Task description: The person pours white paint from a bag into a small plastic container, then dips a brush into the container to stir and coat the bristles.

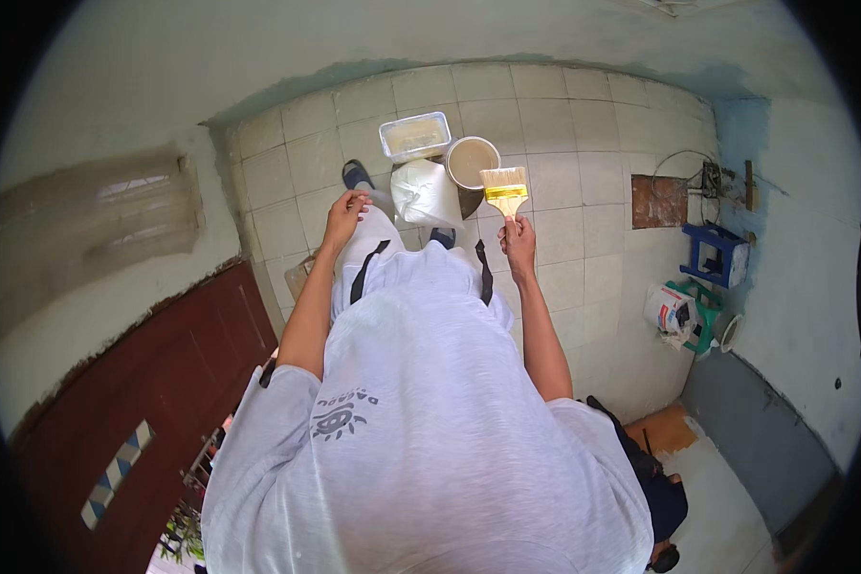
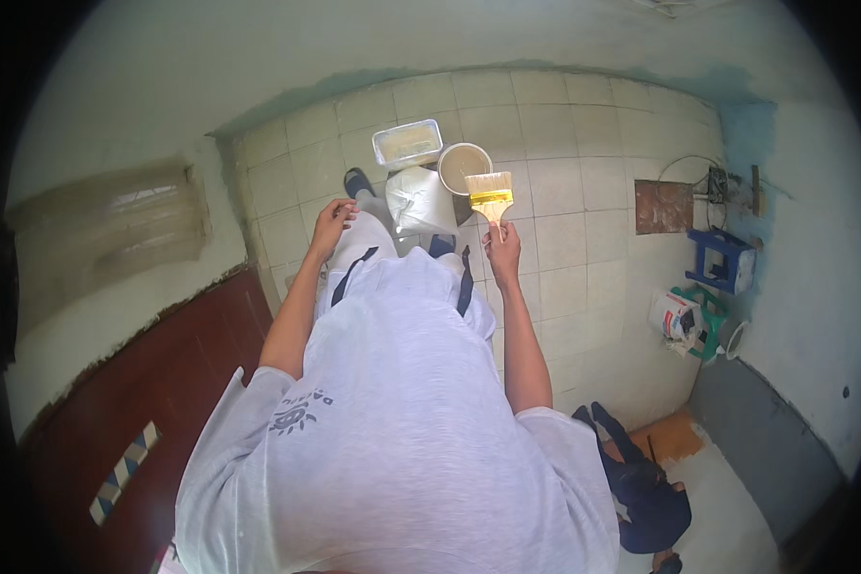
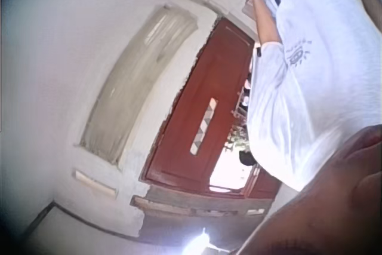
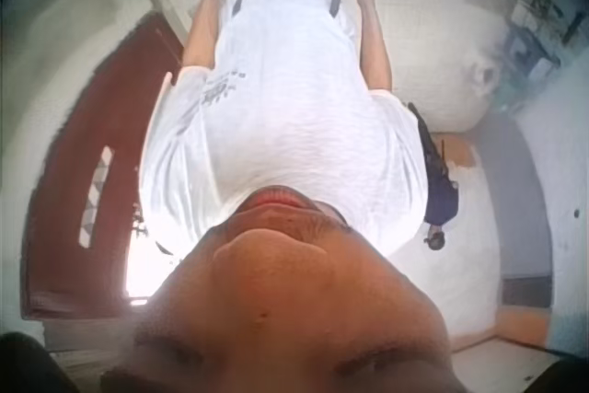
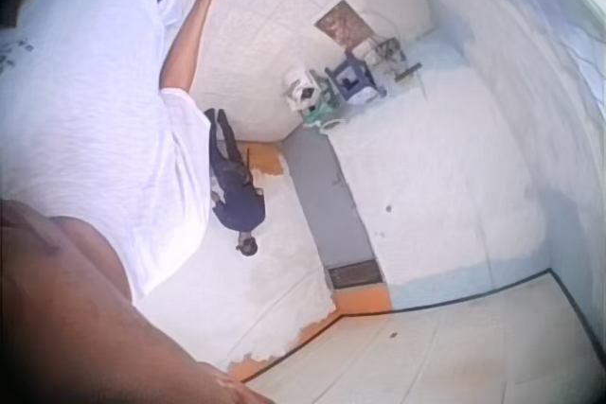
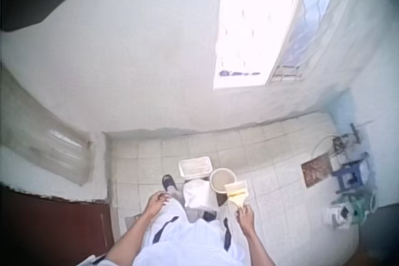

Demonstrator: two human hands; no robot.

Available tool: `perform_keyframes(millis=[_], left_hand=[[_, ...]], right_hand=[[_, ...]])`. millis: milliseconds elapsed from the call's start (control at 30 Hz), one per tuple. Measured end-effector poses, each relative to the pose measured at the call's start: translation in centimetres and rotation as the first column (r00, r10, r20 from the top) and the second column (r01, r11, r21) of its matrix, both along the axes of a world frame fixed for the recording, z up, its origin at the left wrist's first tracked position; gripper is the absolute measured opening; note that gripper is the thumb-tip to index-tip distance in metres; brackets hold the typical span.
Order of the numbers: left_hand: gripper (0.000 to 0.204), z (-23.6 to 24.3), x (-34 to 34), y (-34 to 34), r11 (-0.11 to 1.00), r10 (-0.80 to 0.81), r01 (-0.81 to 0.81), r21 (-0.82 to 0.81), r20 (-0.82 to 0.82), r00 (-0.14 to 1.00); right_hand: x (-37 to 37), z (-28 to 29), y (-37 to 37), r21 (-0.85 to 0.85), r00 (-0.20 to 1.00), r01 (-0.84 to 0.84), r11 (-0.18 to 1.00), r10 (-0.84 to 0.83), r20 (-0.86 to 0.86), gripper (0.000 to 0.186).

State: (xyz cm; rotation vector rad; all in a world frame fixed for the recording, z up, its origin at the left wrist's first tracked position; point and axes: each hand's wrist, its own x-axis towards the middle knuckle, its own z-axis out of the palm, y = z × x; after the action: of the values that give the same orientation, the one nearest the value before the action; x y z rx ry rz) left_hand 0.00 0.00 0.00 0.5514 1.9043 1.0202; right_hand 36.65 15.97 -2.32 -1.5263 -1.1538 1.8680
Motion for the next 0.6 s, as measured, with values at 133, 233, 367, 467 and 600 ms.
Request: perform_keyframes(millis=[133,233,367,467,600], left_hand=[[0.023,0.5,4.6,-0.4,0.995,0.1,-0.1,0.01,0.029,0.995],[0.023,0.1,9.7,-3.6,0.987,0.161,-0.157,-0.044,0.095,0.982],[0.023,0.7,12.6,-5.0,0.986,0.157,-0.146,-0.078,0.15,0.976],[0.023,0.7,13.8,-4.5,0.993,0.097,-0.087,-0.08,0.138,0.986],[0.024,-0.9,14.6,-3.4,0.996,0.018,-0.01,-0.093,0.085,0.996]], right_hand=[[3.3,-1.6,2.3,-0.019,0.996,-0.056,0.998,0.057,0.073,0.03],[7.2,-1.6,1.8,-0.032,0.978,-0.153,0.988,0.156,0.142,0.032],[8.2,-1.4,0.9,-0.024,0.981,-0.129,0.991,0.131,0.146,0.032],[8.5,-2.3,0.2,-0.023,0.968,-0.163,0.986,0.164,0.19,0.033],[9.3,-3.2,-1.5,-0.009,0.963,-0.165,0.986,0.163,0.217,0.035]])
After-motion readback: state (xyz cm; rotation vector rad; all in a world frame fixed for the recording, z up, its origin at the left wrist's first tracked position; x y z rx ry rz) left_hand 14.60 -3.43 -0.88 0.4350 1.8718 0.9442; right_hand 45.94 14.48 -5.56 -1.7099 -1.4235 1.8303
